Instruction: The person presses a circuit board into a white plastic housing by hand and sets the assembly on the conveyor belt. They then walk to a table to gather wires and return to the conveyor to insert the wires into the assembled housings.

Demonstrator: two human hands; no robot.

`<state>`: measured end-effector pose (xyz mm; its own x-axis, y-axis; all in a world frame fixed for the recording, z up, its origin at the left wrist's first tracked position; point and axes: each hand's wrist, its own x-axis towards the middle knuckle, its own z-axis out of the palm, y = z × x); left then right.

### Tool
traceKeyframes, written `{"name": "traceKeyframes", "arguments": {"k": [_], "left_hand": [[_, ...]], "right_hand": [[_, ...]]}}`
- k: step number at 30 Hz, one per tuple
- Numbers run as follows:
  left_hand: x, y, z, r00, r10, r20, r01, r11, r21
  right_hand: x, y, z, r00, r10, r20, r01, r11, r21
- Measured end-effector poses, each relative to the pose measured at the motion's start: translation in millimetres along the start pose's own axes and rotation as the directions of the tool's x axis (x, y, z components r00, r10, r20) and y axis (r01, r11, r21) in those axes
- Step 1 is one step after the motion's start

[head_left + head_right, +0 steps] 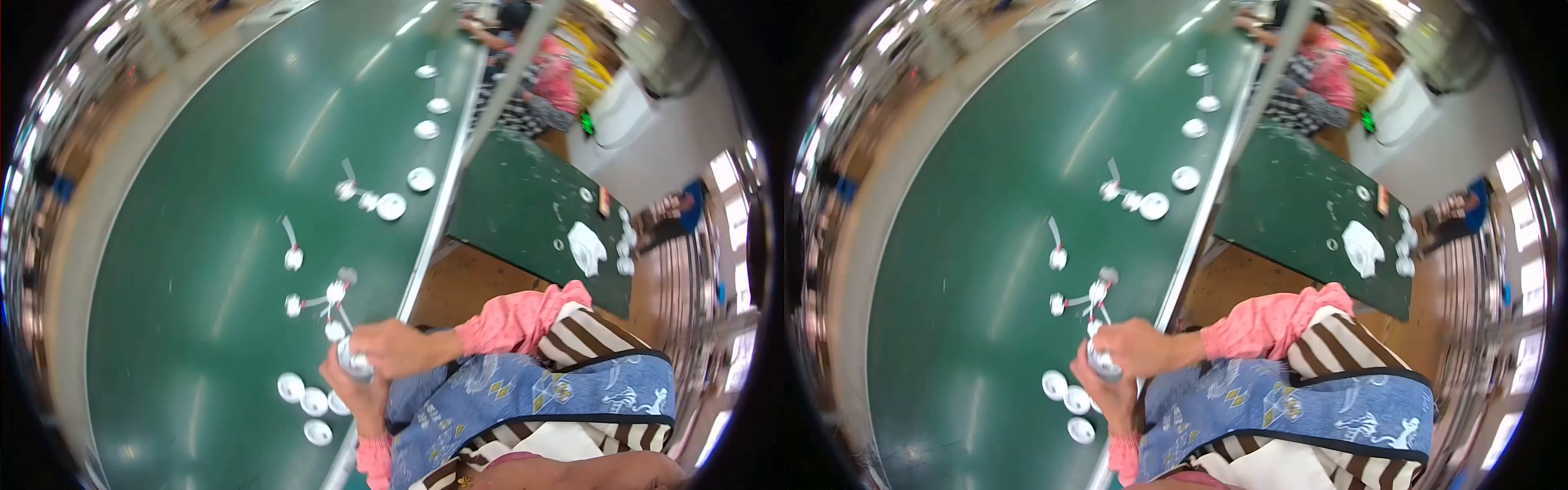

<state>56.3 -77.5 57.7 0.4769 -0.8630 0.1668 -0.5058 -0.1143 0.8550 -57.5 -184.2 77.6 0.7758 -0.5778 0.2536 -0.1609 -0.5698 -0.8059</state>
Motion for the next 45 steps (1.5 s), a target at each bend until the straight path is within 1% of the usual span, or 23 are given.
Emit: {"name": "traceKeyframes", "arguments": {"k": [3,4,8,11,14,17,18,20,21,22,23,25,26,28,30,31,32,35,38,41,43,44,45], "left_hand": [[-4,-7,19,0.989,0.142,0.042,-0.142,0.990,0.007],[-11,-9,21,0.985,0.161,0.067,-0.160,0.987,-0.015],[-22,8,31,0.956,0.230,0.185,-0.222,0.973,-0.064],[-21,-6,49,0.944,0.243,0.224,-0.228,0.969,-0.090],[-29,-7,54,0.944,0.238,0.228,-0.226,0.971,-0.076],[-33,0,66,0.947,0.227,0.229,-0.232,0.973,-0.005],[-36,8,70,0.950,0.216,0.226,-0.224,0.974,0.013],[-42,15,88,0.954,0.198,0.225,-0.211,0.977,0.036],[-45,20,96,0.955,0.179,0.238,-0.201,0.977,0.068],[-49,26,106,0.953,0.159,0.259,-0.186,0.979,0.086],[-53,33,117,0.949,0.153,0.275,-0.194,0.973,0.127],[-61,31,137,0.946,0.101,0.309,-0.146,0.981,0.127],[-68,35,143,0.941,0.058,0.334,-0.110,0.984,0.140],[-77,42,167,0.932,0.001,0.362,-0.064,0.984,0.164],[-89,35,185,0.914,-0.005,0.405,-0.080,0.978,0.192],[-81,8,174,0.903,0.015,0.430,-0.095,0.982,0.165],[-81,5,178,0.894,0.026,0.448,-0.120,0.976,0.183],[-81,2,190,0.886,0.020,0.463,-0.135,0.967,0.217],[-75,4,181,0.882,-0.024,0.471,-0.095,0.969,0.227],[-69,0,178,0.879,-0.001,0.477,-0.163,0.940,0.301],[-66,-1,165,0.904,0.045,0.426,-0.202,0.922,0.330],[-64,4,159,0.927,0.001,0.374,-0.150,0.917,0.370],[-57,7,149,0.933,0.009,0.359,-0.162,0.902,0.399]], "right_hand": [[-15,-5,-3,0.999,0.049,-0.010,-0.050,0.976,-0.211],[-23,-9,-2,0.996,-0.024,-0.081,0.000,0.957,-0.289],[-59,-19,-15,0.969,-0.077,-0.235,-0.022,0.919,-0.393],[-79,-9,-23,0.940,-0.024,-0.342,-0.105,0.929,-0.354],[-111,-1,-32,0.863,0.013,-0.505,-0.138,0.968,-0.211],[-153,33,-55,0.764,0.205,-0.612,-0.256,0.967,0.004],[-173,41,-64,0.722,0.369,-0.585,-0.367,0.921,0.128],[-222,90,-60,0.628,0.564,-0.536,-0.523,0.816,0.247],[-251,117,-54,0.589,0.680,-0.436,-0.642,0.722,0.258],[-284,149,-38,0.582,0.677,-0.450,-0.688,0.706,0.171],[-325,180,-17,0.561,0.731,-0.387,-0.730,0.658,0.185],[-386,211,20,0.357,0.896,-0.264,-0.883,0.416,0.217],[-416,220,35,0.318,0.926,-0.204,-0.900,0.362,0.242],[-466,233,60,0.120,0.992,-0.049,-0.966,0.128,0.223],[-509,244,82,-0.022,0.998,0.053,-0.983,-0.032,0.178],[-509,247,108,-0.106,0.992,0.064,-0.982,-0.115,0.148],[-524,252,119,-0.168,0.974,0.154,-0.979,-0.183,0.088],[-575,286,175,-0.016,0.993,0.119,-0.981,0.008,-0.192],[-575,290,156,0.153,0.976,0.156,-0.833,0.212,-0.511],[-598,332,142,0.209,0.965,0.158,-0.692,0.260,-0.674],[-606,344,128,0.168,0.965,0.202,-0.615,0.263,-0.744],[-614,350,127,0.156,0.962,0.224,-0.563,0.273,-0.780],[-630,353,131,0.146,0.958,0.248,-0.485,0.288,-0.826]]}}
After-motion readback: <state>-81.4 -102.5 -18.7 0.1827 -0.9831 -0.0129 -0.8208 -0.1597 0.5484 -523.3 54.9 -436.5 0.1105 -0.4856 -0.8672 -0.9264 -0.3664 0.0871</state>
